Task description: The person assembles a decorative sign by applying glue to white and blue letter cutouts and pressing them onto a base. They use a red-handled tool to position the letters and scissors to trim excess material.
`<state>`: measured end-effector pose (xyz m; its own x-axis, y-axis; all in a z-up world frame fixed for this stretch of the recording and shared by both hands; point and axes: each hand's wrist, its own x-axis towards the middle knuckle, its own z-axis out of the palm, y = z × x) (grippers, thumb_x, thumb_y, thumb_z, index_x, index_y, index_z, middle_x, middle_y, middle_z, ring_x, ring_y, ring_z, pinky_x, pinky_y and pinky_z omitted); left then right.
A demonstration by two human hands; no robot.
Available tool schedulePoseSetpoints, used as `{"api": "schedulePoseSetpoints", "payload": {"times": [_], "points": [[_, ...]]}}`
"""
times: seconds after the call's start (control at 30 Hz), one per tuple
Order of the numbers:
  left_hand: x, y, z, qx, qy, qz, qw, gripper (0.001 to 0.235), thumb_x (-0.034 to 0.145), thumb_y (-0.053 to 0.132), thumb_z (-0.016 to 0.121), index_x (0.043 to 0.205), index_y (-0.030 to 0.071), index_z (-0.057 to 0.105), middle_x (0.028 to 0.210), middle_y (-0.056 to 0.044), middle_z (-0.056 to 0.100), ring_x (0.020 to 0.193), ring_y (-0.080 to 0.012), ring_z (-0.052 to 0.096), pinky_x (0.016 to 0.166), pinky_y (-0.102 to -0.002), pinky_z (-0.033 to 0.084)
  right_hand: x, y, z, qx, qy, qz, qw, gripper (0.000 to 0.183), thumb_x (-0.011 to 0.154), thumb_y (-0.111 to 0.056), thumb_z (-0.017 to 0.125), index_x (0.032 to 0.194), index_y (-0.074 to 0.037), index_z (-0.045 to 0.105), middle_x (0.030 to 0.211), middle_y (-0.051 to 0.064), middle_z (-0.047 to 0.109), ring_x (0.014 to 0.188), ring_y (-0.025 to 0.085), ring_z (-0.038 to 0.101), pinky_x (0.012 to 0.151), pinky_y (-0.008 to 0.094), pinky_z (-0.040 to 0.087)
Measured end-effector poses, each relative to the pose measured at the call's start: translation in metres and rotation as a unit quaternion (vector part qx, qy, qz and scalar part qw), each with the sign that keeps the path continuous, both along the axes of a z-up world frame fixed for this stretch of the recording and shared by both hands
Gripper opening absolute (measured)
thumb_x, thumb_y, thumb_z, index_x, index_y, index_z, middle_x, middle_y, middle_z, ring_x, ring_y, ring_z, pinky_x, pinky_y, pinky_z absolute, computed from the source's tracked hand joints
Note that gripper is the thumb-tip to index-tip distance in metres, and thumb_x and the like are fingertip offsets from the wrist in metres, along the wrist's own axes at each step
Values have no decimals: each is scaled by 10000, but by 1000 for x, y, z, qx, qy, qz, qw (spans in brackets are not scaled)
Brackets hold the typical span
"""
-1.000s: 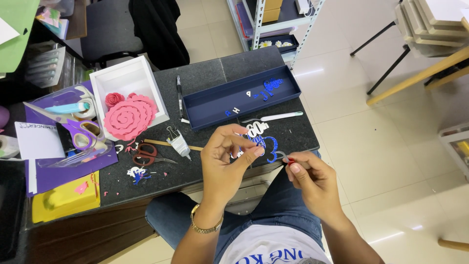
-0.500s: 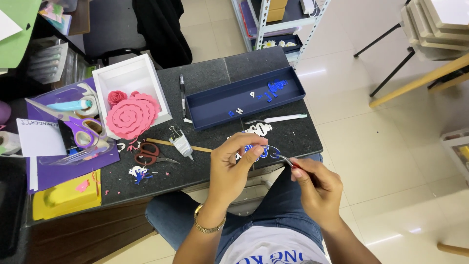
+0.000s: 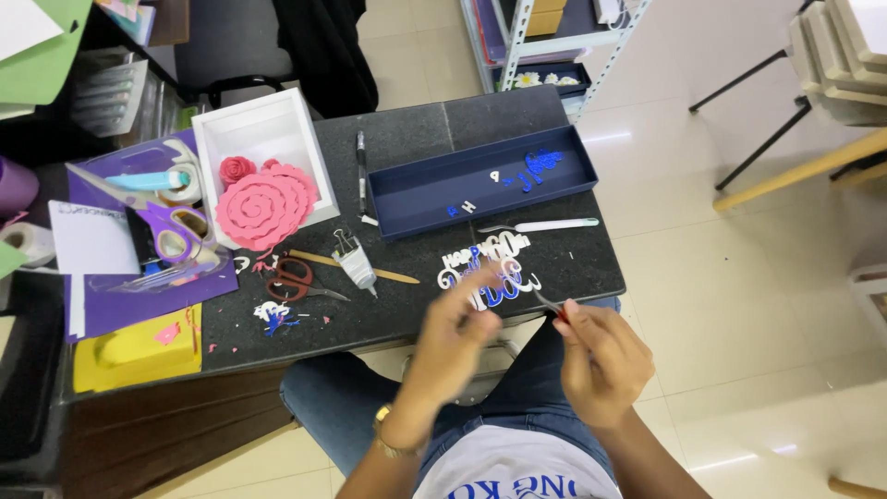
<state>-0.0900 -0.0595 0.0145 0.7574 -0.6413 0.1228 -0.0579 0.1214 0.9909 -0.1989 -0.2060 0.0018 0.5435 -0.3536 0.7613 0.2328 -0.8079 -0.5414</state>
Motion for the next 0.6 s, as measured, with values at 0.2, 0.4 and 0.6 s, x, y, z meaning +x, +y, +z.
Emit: {"api": "schedulePoseSetpoints", "payload": {"times": [0.2, 0.4, 0.6], "points": [[-49, -13, -11, -119, 138, 87, 979, 412, 1041, 324, 520, 1248, 2, 673, 1298, -166, 707, 1238, -233, 656, 1104, -341, 494, 29, 35, -21, -140, -6, -22, 990, 83, 955, 8, 732, 1037, 3, 743, 976, 162, 722, 681, 241, 625, 619, 312, 535], [-46, 10, -30, -135, 186, 256, 939, 344, 1036, 236, 509, 1059, -4, 754, 1117, -170, 785, 1087, -259, 741, 1011, -372, 584, 42, 71, -27, -143, 8, 71, 987, 119, 971, 21, 679, 1074, 8, 739, 967, 147, 706, 730, 233, 657, 647, 319, 550], [-29, 70, -82, -88, 128, 402, 902, 351, 1076, 254, 399, 894, 60, 627, 830, -142, 772, 836, -243, 755, 834, -353, 590, 56, 87, -17, -110, 103, 270, 951, 199, 978, -100, 647, 1131, 14, 702, 1013, 147, 736, 851, 300, 689, 785, 406, 568]]}}
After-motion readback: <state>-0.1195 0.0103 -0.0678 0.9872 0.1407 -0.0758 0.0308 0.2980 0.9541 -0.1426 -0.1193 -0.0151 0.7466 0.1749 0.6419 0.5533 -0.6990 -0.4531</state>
